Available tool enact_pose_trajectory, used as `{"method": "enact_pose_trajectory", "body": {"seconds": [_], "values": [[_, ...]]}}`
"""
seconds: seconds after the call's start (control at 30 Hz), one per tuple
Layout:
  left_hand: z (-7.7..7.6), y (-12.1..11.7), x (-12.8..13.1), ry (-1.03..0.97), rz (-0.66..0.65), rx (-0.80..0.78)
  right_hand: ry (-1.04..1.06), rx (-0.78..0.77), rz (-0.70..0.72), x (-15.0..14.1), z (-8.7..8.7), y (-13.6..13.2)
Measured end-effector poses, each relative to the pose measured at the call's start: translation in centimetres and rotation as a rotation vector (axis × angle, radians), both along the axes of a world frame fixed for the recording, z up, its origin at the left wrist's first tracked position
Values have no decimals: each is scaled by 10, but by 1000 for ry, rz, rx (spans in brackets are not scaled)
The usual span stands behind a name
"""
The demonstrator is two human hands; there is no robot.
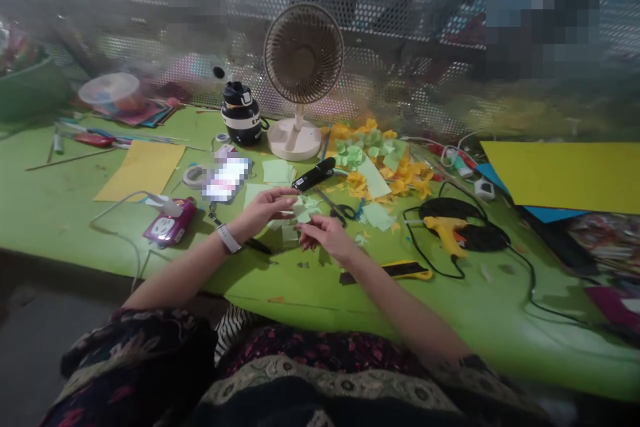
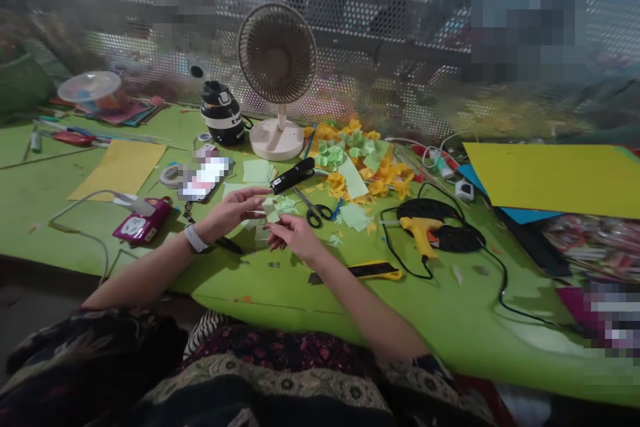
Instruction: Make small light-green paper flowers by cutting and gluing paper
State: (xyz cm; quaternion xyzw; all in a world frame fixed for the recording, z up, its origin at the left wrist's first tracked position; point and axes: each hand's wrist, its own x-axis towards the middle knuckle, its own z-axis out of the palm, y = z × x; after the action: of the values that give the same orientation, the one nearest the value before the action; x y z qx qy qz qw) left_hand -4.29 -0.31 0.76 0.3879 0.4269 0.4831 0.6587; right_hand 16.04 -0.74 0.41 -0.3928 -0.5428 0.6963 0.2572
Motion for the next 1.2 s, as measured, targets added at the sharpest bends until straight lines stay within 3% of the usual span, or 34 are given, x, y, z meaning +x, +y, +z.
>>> {"method": "enact_pose_trajectory", "body": {"seconds": [0.37,0.7,0.83,1.07,1.2], "values": [[-14,-1,-2,-16,-100,-125,-62,-19,45,1,-3,3],[-26,-3,7,-76,-122,-38,20,-81,-68,3,-10,3],[-24,-5,11,-47,-109,-22,20,-91,-91,-2,-10,-4],[-20,-4,11,-27,-148,10,26,8,-69,-6,-1,-12],[-19,0,4,14,-131,-33,-144,245,97,2,9,-8]]}}
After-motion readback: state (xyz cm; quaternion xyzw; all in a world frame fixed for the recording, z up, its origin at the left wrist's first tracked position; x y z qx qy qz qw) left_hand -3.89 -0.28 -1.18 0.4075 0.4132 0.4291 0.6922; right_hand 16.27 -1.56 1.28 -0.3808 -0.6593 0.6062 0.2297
